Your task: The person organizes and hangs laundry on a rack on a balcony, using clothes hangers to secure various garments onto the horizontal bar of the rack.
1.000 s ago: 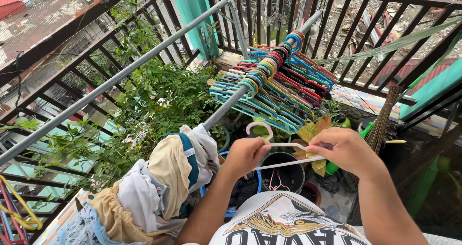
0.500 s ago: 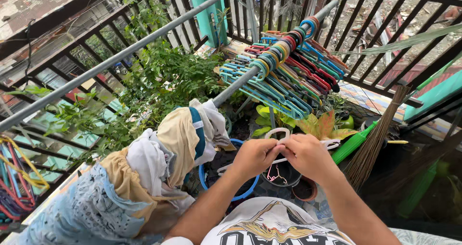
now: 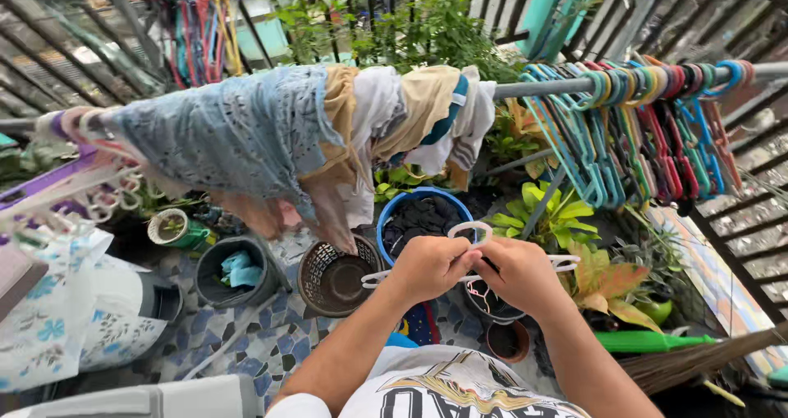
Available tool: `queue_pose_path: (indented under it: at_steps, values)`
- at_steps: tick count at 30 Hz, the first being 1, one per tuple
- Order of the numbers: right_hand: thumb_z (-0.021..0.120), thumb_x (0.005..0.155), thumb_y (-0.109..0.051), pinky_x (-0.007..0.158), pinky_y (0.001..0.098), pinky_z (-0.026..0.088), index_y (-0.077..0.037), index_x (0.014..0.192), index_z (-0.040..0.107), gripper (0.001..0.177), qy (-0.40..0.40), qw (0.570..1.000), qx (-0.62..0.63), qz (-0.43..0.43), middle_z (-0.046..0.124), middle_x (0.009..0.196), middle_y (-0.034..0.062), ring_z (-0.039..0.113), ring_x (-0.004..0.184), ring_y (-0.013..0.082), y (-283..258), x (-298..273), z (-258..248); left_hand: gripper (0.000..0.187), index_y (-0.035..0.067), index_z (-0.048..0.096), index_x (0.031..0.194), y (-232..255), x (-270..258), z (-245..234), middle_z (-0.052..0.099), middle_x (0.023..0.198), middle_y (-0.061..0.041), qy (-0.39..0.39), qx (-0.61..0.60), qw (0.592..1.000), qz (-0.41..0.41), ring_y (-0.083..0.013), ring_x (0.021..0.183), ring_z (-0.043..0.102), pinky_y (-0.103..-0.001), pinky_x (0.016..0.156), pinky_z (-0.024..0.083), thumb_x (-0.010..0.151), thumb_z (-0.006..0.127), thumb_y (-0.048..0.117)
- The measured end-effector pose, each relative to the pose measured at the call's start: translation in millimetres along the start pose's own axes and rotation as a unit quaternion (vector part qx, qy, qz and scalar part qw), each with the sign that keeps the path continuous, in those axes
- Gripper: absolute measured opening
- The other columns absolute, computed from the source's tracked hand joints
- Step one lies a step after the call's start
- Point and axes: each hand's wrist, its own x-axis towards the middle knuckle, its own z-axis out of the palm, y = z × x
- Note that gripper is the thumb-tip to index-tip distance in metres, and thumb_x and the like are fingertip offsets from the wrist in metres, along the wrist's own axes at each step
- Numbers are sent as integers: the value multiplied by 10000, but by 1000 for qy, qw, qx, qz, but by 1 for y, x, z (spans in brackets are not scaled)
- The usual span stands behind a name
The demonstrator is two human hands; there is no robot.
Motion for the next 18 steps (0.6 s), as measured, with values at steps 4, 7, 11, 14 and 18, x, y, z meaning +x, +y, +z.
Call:
queue_pose_path:
  at_steps: [4,7,11,14,18]
  values:
    - [711,875,-222,619,458,526,-101,933,711,134,-49,997,33,-54,703,800,97,674,711,355,-36,11,26,254,99,642,883,8,-50,-37,650,747,-126,53,43,998,-9,-362,699,648,-457,583,483,1024,619,308]
    - [713,873,-220,620,455,530,-102,911,707,125,-66,995,30,-76,704,793,95,677,709,348,-66,21,46,240,103,642,886,12,-81,-67,650,750,-121,79,51,995,-17,-353,693,649,-443,587,492,1033,619,292]
    - [717,886,-235,609,449,534,-106,872,702,130,-81,992,27,-87,705,783,89,684,705,343,-108,43,78,244,102,639,873,6,-117,-110,645,743,-125,101,76,991,-33,-352,692,650,-448,597,493,1024,640,294]
    - [711,854,-218,599,450,537,-100,906,712,129,-78,987,64,-126,706,783,102,682,699,359,-147,65,111,240,98,643,881,-9,-150,-153,643,741,-128,113,91,989,-37,-354,695,651,-452,602,495,1024,638,290]
    - [701,868,-207,605,449,542,-91,918,707,126,-78,978,115,-157,711,810,117,684,704,364,-217,104,171,231,87,643,863,-21,-205,-231,645,727,-129,119,127,983,-61,-351,680,657,-455,596,493,1012,641,264]
